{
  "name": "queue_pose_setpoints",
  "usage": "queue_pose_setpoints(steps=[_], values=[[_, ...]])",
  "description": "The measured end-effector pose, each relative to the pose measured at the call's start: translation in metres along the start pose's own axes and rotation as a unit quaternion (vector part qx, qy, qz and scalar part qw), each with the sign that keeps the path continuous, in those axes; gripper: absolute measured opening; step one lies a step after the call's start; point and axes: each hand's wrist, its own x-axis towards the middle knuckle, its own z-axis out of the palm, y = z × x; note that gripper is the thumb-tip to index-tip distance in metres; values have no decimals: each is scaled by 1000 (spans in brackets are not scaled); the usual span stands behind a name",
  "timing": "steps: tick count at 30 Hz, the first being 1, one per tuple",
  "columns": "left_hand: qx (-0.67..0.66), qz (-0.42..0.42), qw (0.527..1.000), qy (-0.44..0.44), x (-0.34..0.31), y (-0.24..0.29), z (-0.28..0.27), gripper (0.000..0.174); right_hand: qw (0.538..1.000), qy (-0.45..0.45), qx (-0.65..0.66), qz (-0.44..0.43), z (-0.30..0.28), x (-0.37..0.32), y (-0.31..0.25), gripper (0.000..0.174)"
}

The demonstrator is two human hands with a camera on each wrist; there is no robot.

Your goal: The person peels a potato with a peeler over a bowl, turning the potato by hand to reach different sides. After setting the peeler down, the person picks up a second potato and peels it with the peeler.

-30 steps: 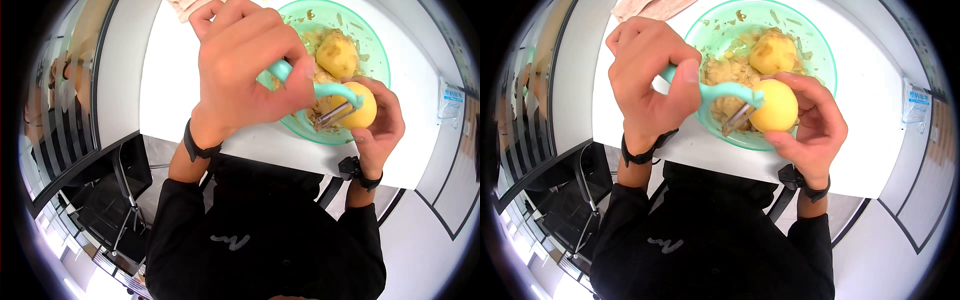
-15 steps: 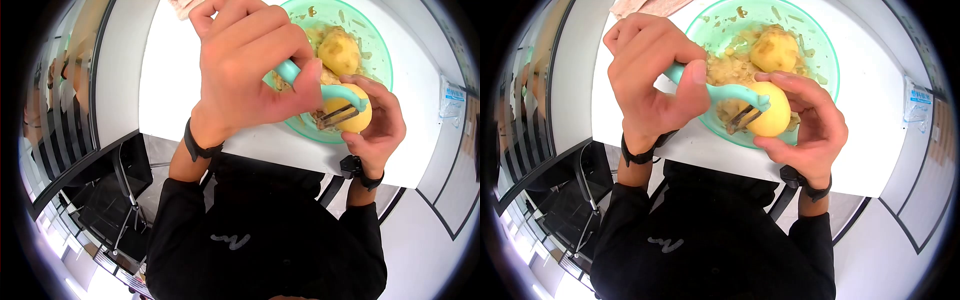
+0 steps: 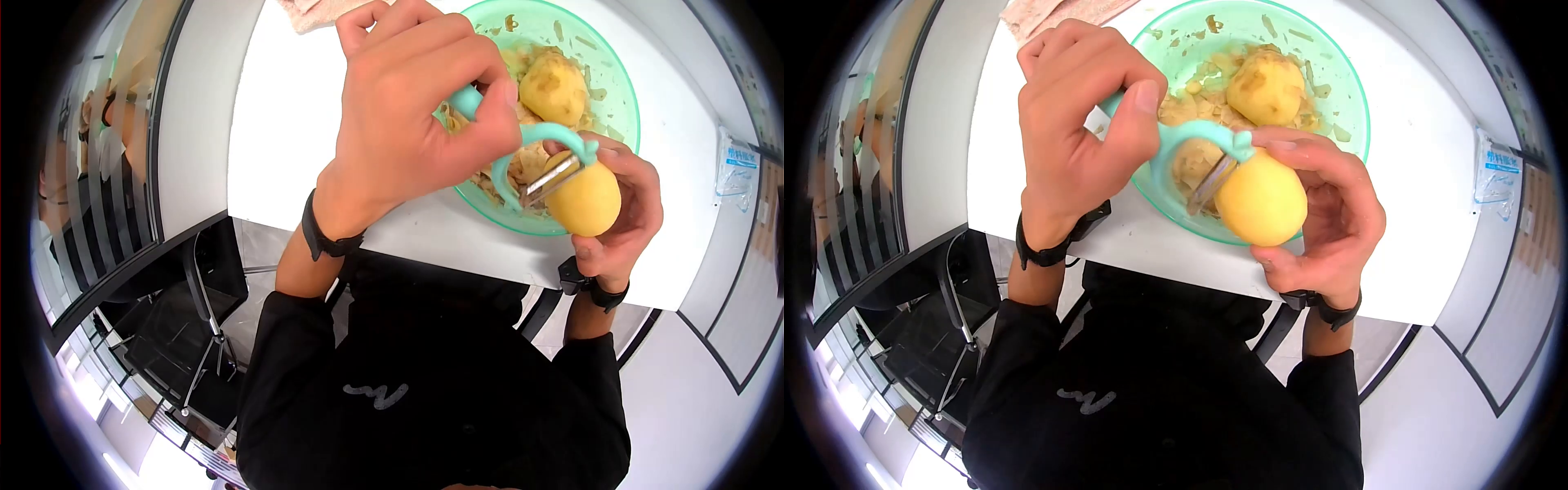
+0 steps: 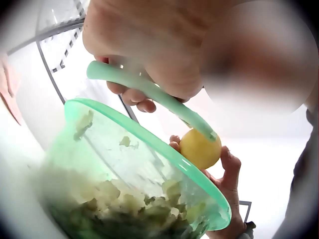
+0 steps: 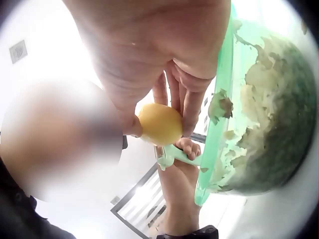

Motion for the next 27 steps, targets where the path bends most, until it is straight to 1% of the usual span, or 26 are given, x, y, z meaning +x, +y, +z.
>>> queue_pose_setpoints(steps=[2,5,8,13,16,18,20,22,27], values=[[16,-21,1000,3,-1,-1,2,5,1000,20,4,7,0,-3,1,68],[45,-24,998,24,1,-2,-1,6,999,-5,-21,-26,0,5,2,68],[26,-2,999,27,1,-2,-8,7,997,13,-78,2,1,2,0,67],[13,47,999,10,4,10,-9,5,991,-9,-134,0,4,9,-4,65],[-4,85,996,42,8,11,-1,5,995,-9,-98,31,3,8,-6,66],[-13,107,992,64,9,11,3,6,995,-4,-98,30,3,7,-6,66],[-2,96,994,56,8,11,0,6,995,-2,-95,26,4,7,-5,66],[27,52,998,18,4,13,-5,6,995,-2,-93,21,3,7,-4,66],[28,50,998,38,4,7,-5,6,994,-18,-107,2,1,8,-5,66]])
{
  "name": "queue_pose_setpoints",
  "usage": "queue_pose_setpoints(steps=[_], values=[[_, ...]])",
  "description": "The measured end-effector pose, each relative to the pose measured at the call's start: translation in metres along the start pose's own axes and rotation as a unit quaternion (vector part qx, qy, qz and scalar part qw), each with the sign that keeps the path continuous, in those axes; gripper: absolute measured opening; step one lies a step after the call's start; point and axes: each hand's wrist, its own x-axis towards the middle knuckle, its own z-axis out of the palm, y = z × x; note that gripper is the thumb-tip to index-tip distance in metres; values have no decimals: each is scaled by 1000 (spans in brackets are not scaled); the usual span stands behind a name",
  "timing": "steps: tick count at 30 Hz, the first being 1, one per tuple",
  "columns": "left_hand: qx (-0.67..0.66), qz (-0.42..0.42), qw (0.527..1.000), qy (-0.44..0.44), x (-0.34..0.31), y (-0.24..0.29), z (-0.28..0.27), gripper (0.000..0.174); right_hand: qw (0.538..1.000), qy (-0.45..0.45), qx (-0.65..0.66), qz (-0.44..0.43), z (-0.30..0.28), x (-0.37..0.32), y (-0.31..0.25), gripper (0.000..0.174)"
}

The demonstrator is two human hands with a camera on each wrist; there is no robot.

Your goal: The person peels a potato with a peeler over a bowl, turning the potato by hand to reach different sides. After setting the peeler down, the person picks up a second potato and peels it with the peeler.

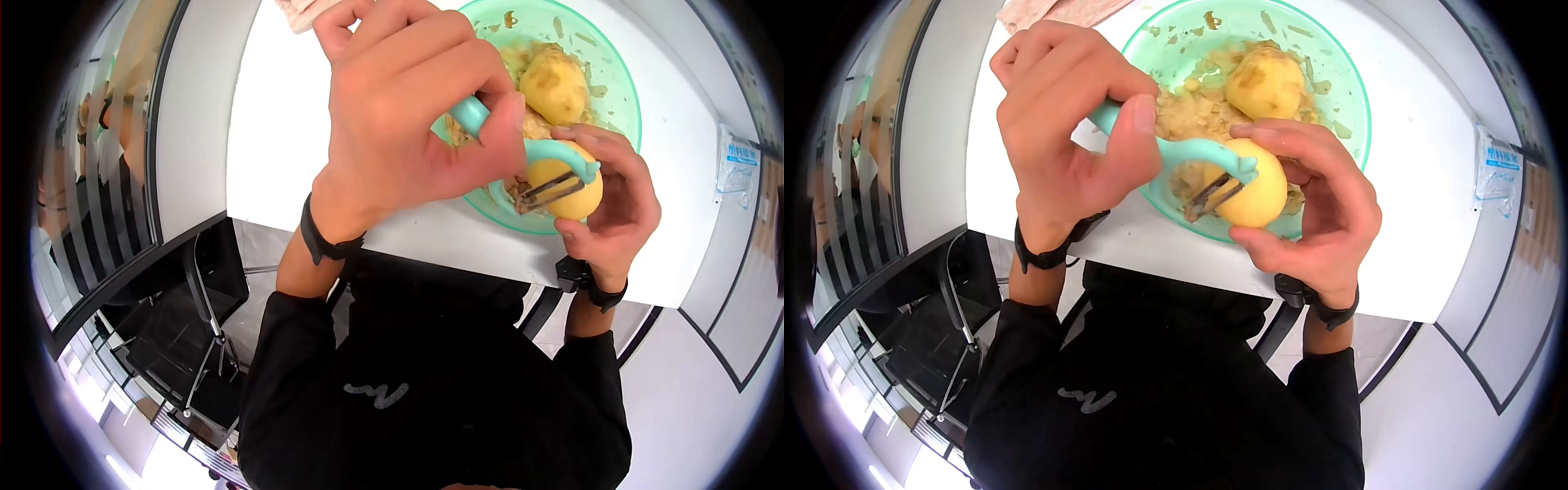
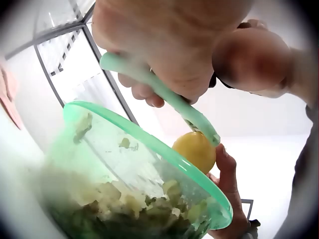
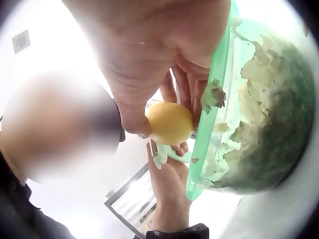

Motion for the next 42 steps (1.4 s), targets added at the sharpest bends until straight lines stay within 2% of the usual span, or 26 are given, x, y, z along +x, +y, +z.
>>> queue_pose_setpoints(steps=[9,14,16,20,24,34,42], values=[[18,-60,997,-35,-4,-4,3,6,996,7,69,-48,-2,-3,10,69],[38,-77,996,-21,-6,-9,4,8,999,18,34,-24,2,-2,5,67],[34,-83,996,-14,-7,-12,0,9,1000,12,-20,-21,1,0,2,66],[-16,-20,1000,-16,-3,-9,-6,5,998,21,-61,-2,5,1,-1,65],[-16,2,999,-31,0,0,-2,7,996,7,-84,-8,5,3,-3,66],[2,-9,1000,-10,-1,-2,-1,8,1000,-21,-17,12,4,2,-4,69],[-2,-21,1000,-13,-2,-3,-3,7,1000,-20,8,-7,6,0,-1,68]])
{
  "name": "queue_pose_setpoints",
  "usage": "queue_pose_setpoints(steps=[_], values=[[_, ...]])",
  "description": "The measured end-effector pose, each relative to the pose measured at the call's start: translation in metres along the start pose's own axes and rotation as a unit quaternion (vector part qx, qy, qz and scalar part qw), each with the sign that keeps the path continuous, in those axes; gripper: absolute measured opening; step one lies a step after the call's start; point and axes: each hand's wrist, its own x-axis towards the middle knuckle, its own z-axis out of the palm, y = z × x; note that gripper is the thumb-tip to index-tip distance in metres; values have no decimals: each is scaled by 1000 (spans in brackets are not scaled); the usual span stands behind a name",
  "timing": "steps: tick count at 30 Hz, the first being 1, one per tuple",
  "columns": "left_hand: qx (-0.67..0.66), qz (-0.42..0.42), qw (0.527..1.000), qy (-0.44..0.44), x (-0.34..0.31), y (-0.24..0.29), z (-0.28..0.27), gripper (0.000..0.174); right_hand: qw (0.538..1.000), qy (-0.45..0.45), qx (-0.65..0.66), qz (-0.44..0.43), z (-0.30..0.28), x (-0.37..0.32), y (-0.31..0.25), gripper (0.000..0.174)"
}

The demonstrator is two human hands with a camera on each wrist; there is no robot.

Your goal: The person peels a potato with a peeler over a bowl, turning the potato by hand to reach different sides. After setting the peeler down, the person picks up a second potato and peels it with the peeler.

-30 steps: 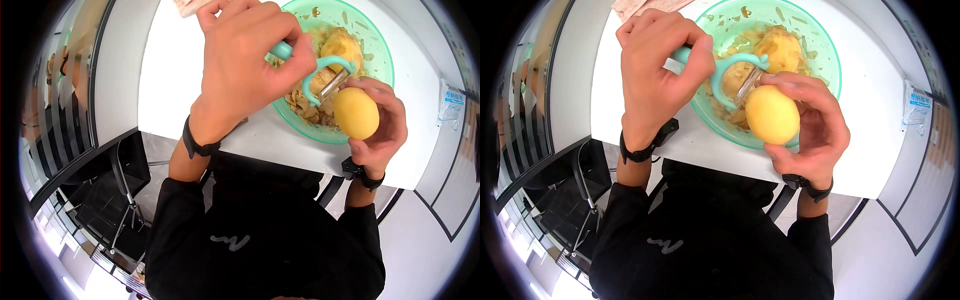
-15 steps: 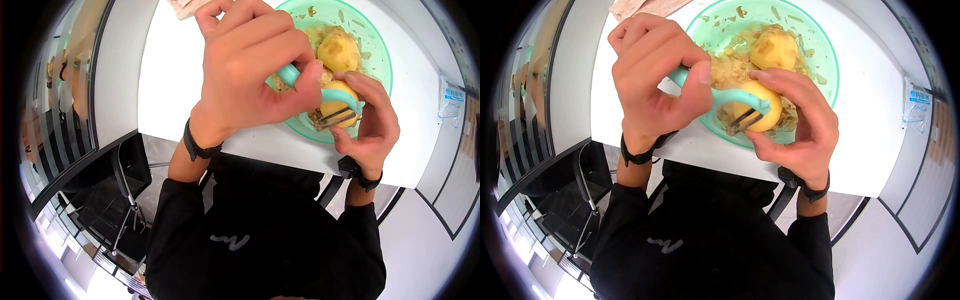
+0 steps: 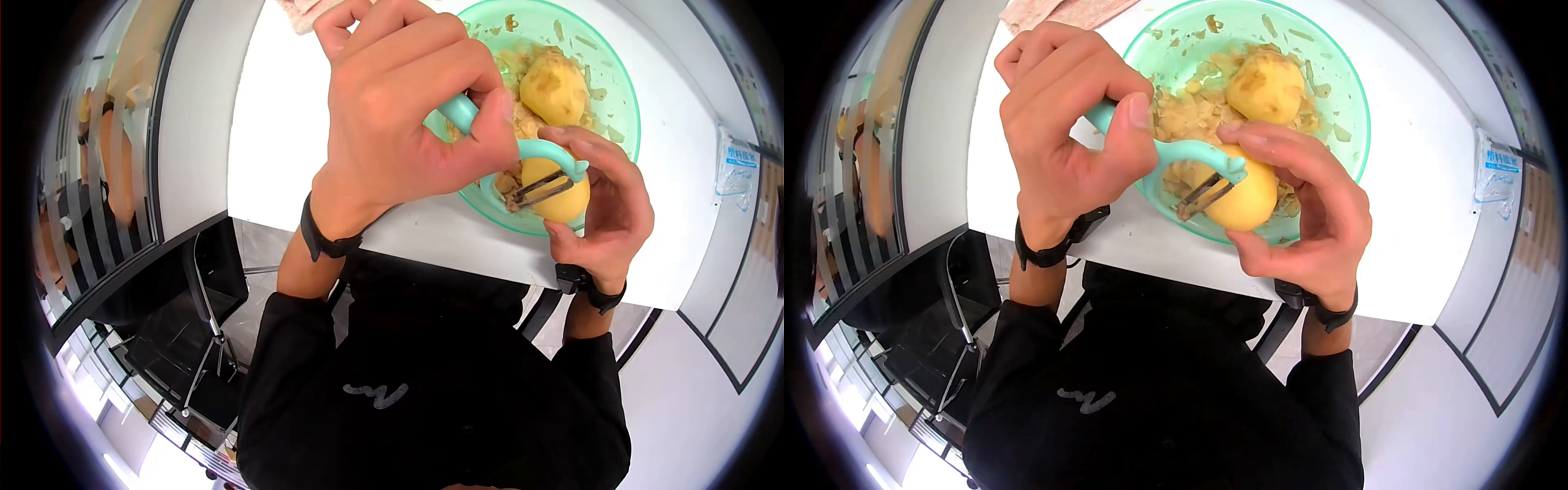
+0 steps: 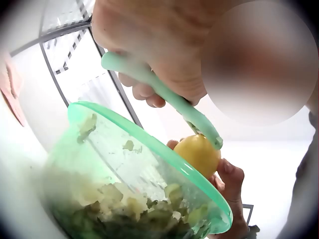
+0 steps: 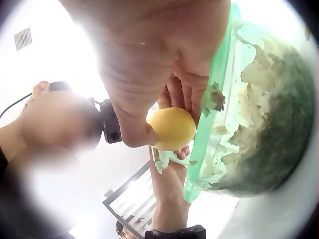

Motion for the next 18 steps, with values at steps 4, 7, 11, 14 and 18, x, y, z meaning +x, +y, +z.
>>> queue_pose_setpoints(steps=[4,7,11,14,18], values=[[-10,-9,1000,3,-1,-1,2,6,1000,2,22,0,0,-1,-1,66],[-14,-13,1000,0,0,0,2,5,1000,9,15,-4,2,-1,-3,63],[-23,-24,999,3,-1,-2,5,3,999,3,28,-20,1,-2,-2,63],[-30,-37,999,3,-4,-3,7,3,999,6,43,-23,1,-1,-2,64],[-19,-49,999,7,-5,-3,8,6,999,18,43,-13,-4,-5,-1,64]])
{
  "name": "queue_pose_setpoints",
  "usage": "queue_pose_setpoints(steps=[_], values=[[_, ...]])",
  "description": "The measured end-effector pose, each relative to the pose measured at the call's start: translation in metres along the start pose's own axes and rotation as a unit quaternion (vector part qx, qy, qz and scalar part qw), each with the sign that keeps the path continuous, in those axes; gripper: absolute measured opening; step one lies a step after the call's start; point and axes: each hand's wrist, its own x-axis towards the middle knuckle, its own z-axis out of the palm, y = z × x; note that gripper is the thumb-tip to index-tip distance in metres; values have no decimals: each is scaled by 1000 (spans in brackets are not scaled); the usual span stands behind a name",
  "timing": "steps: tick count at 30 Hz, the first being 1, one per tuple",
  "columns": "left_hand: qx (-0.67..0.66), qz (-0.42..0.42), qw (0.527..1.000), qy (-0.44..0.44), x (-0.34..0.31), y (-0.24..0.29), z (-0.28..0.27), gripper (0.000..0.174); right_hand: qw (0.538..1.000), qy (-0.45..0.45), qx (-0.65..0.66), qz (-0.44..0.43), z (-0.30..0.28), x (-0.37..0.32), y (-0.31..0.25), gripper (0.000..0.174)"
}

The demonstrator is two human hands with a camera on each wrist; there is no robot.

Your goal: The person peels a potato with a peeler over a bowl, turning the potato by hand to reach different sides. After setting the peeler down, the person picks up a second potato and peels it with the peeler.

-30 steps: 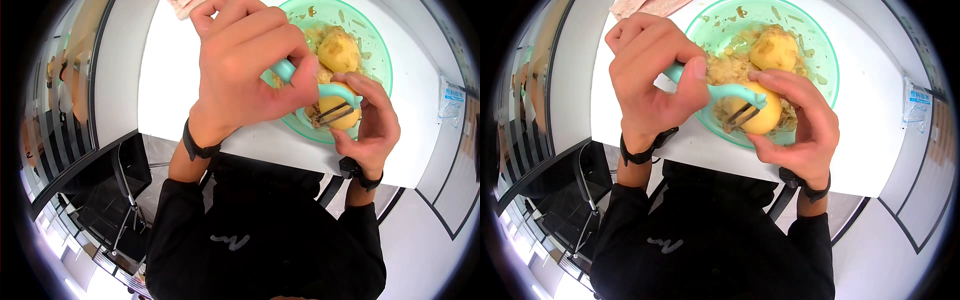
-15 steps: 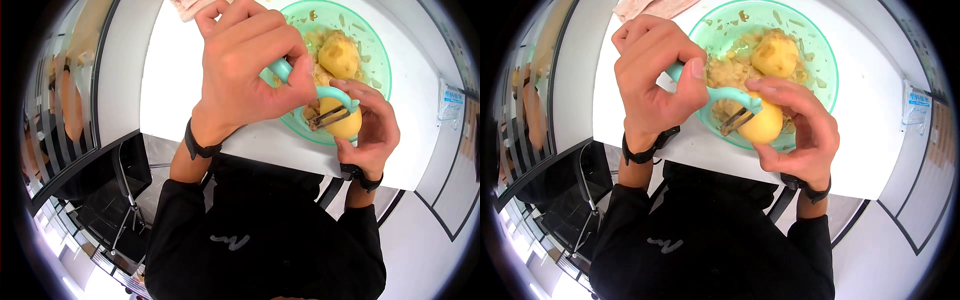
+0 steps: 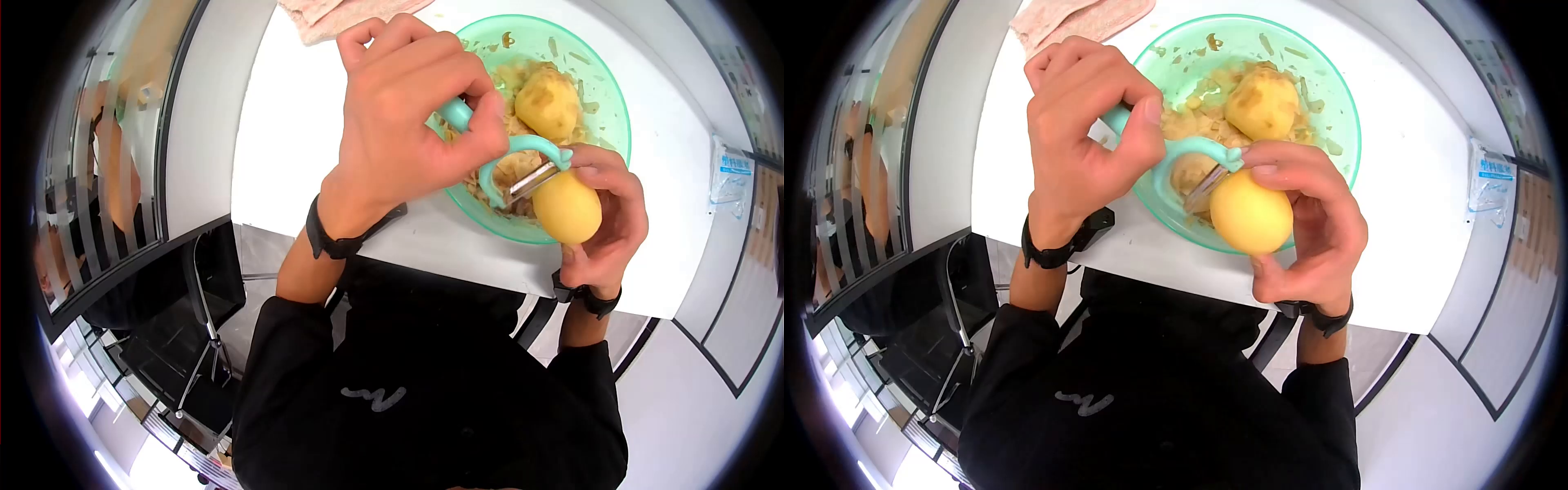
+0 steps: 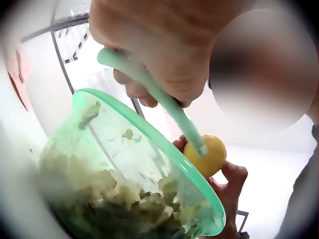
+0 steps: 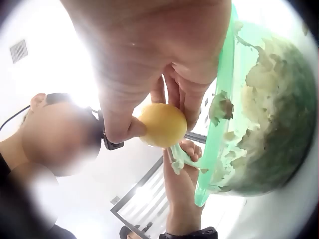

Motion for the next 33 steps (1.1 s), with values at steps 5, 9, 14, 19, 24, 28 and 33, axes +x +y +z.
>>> queue_pose_setpoints(steps=[5,9,14,19,24,28,33], values=[[36,-23,999,-20,-3,-4,3,14,999,34,31,-8,-2,3,7,60],[85,-19,996,-35,-2,-4,3,20,997,65,43,8,0,4,6,59],[124,15,992,-11,-2,-7,4,24,999,23,44,17,-2,1,6,60],[122,4,992,-11,-2,-6,2,23,998,-23,41,45,4,5,0,64],[124,7,992,-1,-2,-6,1,22,997,-20,-15,74,7,7,-4,61],[136,12,991,6,-2,-7,2,23,995,-7,-38,87,11,8,-6,60],[163,16,986,2,4,3,1,23,984,-44,-159,68,16,10,-8,58]])
